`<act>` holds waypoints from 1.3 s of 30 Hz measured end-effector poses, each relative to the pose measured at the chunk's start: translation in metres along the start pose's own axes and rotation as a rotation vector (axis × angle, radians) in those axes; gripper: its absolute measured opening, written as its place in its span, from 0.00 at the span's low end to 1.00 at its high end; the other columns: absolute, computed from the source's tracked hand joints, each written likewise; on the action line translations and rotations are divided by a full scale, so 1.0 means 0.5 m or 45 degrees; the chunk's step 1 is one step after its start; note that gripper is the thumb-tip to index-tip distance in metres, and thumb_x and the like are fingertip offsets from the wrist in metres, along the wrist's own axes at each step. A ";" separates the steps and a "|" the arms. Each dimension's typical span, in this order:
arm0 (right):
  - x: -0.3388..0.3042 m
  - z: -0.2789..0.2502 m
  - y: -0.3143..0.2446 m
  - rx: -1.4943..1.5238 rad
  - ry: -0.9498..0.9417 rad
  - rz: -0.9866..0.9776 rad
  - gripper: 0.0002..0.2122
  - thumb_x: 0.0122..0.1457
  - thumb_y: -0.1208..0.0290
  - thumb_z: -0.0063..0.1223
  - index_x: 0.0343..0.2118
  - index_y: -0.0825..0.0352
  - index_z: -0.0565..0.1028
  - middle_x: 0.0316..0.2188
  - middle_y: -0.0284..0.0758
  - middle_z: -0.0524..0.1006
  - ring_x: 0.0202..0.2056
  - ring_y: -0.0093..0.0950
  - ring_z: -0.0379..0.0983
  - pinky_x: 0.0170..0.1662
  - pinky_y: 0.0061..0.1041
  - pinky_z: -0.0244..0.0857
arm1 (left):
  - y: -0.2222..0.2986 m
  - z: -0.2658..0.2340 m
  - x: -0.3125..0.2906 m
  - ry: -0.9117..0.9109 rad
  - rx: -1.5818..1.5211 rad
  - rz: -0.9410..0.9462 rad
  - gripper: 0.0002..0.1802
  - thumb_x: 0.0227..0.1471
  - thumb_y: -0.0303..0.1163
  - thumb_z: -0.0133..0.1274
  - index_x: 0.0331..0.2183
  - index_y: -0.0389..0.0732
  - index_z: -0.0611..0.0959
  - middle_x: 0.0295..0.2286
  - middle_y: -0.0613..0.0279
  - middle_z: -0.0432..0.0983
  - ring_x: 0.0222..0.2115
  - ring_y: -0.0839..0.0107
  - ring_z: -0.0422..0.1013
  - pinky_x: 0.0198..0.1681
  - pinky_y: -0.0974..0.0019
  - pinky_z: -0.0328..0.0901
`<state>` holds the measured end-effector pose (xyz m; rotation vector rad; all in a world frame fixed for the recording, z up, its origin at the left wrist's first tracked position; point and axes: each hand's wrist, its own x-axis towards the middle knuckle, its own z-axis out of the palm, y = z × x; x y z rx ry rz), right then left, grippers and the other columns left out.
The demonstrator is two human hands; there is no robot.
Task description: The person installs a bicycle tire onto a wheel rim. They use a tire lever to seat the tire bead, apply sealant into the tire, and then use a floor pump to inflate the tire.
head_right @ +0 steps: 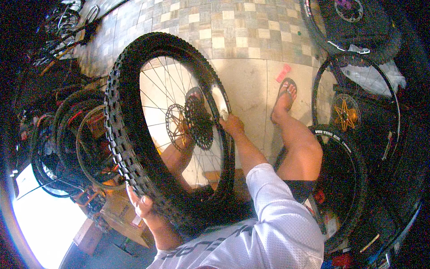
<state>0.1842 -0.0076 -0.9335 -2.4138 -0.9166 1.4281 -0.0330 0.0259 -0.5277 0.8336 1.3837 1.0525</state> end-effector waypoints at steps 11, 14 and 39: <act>0.041 0.011 0.013 -0.098 -0.188 0.090 0.30 0.53 0.42 0.57 0.43 0.70 0.79 0.39 0.50 0.80 0.42 0.51 0.77 0.47 0.46 0.71 | 0.002 0.014 -0.002 0.011 0.034 -0.007 0.65 0.26 0.42 0.78 0.62 0.33 0.60 0.53 0.49 0.69 0.52 0.53 0.69 0.56 0.51 0.65; 0.067 0.010 -0.031 0.088 0.059 -0.075 0.34 0.51 0.39 0.56 0.46 0.71 0.78 0.40 0.53 0.80 0.44 0.48 0.78 0.48 0.44 0.70 | 0.002 0.010 -0.001 0.004 0.042 -0.016 0.65 0.26 0.42 0.78 0.62 0.33 0.60 0.53 0.48 0.69 0.52 0.53 0.69 0.56 0.51 0.65; 0.159 -0.082 -0.237 0.285 0.336 -0.339 0.31 0.52 0.45 0.58 0.43 0.75 0.76 0.34 0.55 0.80 0.39 0.51 0.78 0.46 0.45 0.70 | 0.013 0.023 0.000 -0.027 0.002 -0.035 0.65 0.28 0.44 0.77 0.62 0.33 0.59 0.56 0.48 0.65 0.55 0.53 0.66 0.59 0.52 0.61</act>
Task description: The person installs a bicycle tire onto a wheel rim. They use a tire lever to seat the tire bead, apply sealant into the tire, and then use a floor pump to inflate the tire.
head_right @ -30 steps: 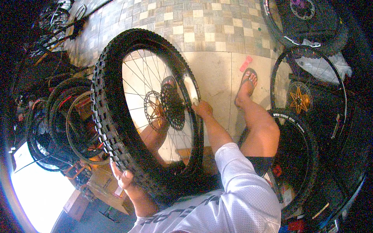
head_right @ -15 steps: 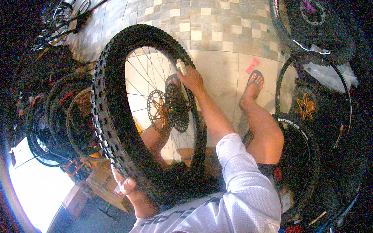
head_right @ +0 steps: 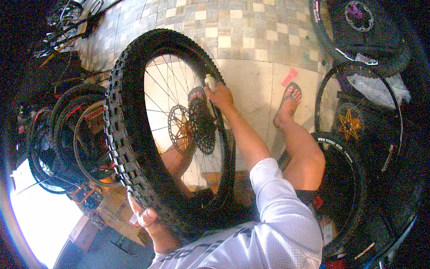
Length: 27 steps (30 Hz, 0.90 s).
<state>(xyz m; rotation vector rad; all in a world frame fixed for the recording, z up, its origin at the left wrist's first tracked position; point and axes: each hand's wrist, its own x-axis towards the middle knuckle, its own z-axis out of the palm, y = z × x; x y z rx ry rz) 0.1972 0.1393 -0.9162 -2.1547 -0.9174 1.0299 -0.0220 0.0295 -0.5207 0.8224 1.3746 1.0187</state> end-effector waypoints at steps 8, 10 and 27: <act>-0.052 0.042 0.192 -0.234 -0.224 0.322 0.29 0.49 0.44 0.60 0.28 0.75 0.79 0.28 0.50 0.81 0.32 0.46 0.81 0.38 0.41 0.73 | -0.001 0.007 0.013 -0.080 0.062 0.058 0.67 0.28 0.44 0.77 0.63 0.29 0.58 0.54 0.47 0.67 0.54 0.55 0.68 0.58 0.53 0.62; -0.096 0.009 0.173 -0.108 -0.288 0.315 0.31 0.48 0.41 0.60 0.28 0.76 0.79 0.28 0.50 0.81 0.33 0.46 0.81 0.38 0.41 0.73 | -0.008 -0.014 0.010 -0.093 0.110 0.039 0.66 0.29 0.44 0.76 0.63 0.29 0.58 0.54 0.48 0.67 0.53 0.56 0.68 0.57 0.54 0.63; -0.570 -0.532 -0.200 0.352 0.449 -0.776 0.27 0.50 0.73 0.67 0.52 0.63 0.67 0.51 0.44 0.75 0.55 0.41 0.72 0.57 0.35 0.66 | 0.074 0.062 -0.014 -0.551 0.241 0.210 0.48 0.46 0.41 0.68 0.62 0.33 0.63 0.49 0.49 0.74 0.47 0.62 0.72 0.52 0.61 0.66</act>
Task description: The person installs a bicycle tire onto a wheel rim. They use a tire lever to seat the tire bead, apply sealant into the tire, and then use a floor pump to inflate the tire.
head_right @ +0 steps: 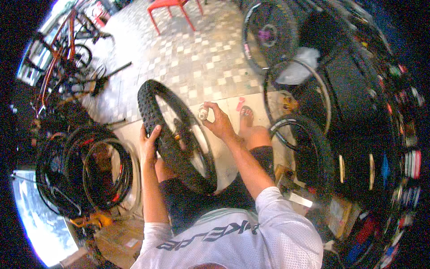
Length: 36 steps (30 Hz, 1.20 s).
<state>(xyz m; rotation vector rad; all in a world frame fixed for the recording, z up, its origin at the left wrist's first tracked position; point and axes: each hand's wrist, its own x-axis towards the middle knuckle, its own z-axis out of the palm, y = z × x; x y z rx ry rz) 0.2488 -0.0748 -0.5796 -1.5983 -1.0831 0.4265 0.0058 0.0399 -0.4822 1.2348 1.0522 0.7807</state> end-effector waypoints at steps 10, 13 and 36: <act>-0.215 -0.582 -0.275 -0.851 0.932 -0.284 0.26 0.46 0.64 0.71 0.46 0.67 0.72 0.40 0.43 0.75 0.45 0.40 0.73 0.48 0.35 0.67 | -0.050 -0.017 0.026 -0.042 0.056 0.103 0.48 0.49 0.39 0.68 0.62 0.34 0.60 0.52 0.49 0.70 0.46 0.61 0.71 0.51 0.61 0.67; -0.362 -0.796 -0.392 -1.240 1.274 -0.044 0.28 0.45 0.59 0.69 0.47 0.67 0.72 0.43 0.46 0.75 0.47 0.45 0.70 0.52 0.40 0.64 | -0.066 0.012 0.027 -0.009 0.032 0.190 0.49 0.47 0.45 0.69 0.60 0.32 0.63 0.46 0.51 0.75 0.40 0.62 0.74 0.44 0.59 0.71; -0.984 -1.279 -0.561 -1.583 1.587 0.995 0.29 0.45 0.53 0.71 0.43 0.73 0.76 0.36 0.44 0.82 0.37 0.36 0.78 0.45 0.33 0.69 | -0.071 0.012 0.071 -0.093 0.088 0.132 0.50 0.47 0.40 0.69 0.62 0.33 0.59 0.50 0.48 0.72 0.44 0.59 0.72 0.48 0.58 0.69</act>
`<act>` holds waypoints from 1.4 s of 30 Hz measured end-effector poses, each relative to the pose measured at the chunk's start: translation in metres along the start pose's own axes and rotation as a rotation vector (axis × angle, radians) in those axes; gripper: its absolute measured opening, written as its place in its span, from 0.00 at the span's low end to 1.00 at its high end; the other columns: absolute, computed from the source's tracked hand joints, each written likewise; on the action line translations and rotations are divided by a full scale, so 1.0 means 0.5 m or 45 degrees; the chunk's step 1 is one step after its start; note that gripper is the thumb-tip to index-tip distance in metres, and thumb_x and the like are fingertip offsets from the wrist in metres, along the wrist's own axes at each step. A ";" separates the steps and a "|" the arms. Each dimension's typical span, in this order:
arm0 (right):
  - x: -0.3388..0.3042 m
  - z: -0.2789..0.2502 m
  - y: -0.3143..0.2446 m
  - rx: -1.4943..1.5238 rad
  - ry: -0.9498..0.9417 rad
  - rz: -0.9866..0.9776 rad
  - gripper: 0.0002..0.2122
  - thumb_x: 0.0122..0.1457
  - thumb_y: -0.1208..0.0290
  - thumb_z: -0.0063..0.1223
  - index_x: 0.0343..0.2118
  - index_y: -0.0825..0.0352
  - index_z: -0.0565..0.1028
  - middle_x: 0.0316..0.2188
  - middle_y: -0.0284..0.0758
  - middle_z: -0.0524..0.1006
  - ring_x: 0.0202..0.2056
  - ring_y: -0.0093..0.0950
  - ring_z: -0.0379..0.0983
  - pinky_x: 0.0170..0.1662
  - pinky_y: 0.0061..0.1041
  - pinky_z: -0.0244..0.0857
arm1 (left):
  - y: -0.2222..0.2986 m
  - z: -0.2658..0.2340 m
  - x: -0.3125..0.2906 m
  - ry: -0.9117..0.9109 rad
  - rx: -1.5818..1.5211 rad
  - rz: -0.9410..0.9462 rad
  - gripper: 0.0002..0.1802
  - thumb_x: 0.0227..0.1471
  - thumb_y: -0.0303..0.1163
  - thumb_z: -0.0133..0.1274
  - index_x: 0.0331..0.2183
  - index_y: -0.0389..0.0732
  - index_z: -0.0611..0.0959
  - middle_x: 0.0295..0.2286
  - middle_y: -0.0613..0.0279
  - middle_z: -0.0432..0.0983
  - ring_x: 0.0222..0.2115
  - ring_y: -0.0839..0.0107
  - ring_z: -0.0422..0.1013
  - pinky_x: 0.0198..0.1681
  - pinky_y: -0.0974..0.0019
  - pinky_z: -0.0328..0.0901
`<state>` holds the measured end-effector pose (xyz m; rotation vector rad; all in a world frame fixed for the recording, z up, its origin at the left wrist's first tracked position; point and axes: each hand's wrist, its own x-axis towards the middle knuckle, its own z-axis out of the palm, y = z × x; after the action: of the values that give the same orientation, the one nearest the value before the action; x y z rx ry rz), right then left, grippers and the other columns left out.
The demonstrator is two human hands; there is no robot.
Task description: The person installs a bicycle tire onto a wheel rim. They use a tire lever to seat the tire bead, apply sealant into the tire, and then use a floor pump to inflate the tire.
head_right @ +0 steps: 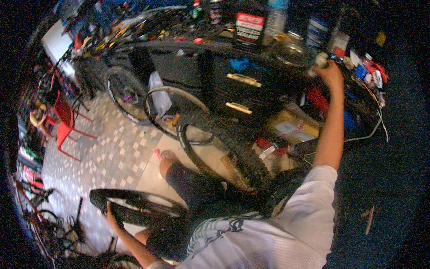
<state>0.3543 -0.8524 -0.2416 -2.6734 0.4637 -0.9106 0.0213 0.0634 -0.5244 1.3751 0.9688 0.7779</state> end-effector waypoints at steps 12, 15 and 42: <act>-0.209 -0.031 -0.296 0.469 0.600 -0.523 0.25 0.55 0.58 0.61 0.53 0.68 0.75 0.48 0.43 0.79 0.48 0.35 0.76 0.55 0.34 0.66 | 0.071 0.008 -0.005 0.116 0.408 0.020 0.55 0.34 0.52 0.75 0.55 0.28 0.68 0.44 0.45 0.76 0.43 0.56 0.74 0.48 0.58 0.69; -0.510 0.052 -0.632 1.106 0.101 -0.903 0.16 0.57 0.70 0.62 0.49 0.67 0.77 0.48 0.38 0.79 0.49 0.31 0.74 0.56 0.32 0.65 | 0.084 0.020 -0.003 0.369 0.961 -0.099 0.81 0.22 0.65 0.74 0.65 0.27 0.49 0.59 0.22 0.55 0.60 0.37 0.58 0.63 0.48 0.57; -1.319 0.518 -0.773 0.433 -2.798 1.793 0.48 0.49 0.33 0.60 0.63 0.67 0.59 0.60 0.49 0.62 0.58 0.51 0.63 0.55 0.50 0.67 | 0.203 -0.134 0.150 0.309 0.277 -0.523 0.08 0.42 0.21 0.58 0.25 0.25 0.78 0.22 0.49 0.76 0.17 0.57 0.74 0.19 0.54 0.71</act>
<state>0.1028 -0.2067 -0.6554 -0.9599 0.9110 1.7856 0.0025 0.1669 -0.4278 1.2211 1.5071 0.5441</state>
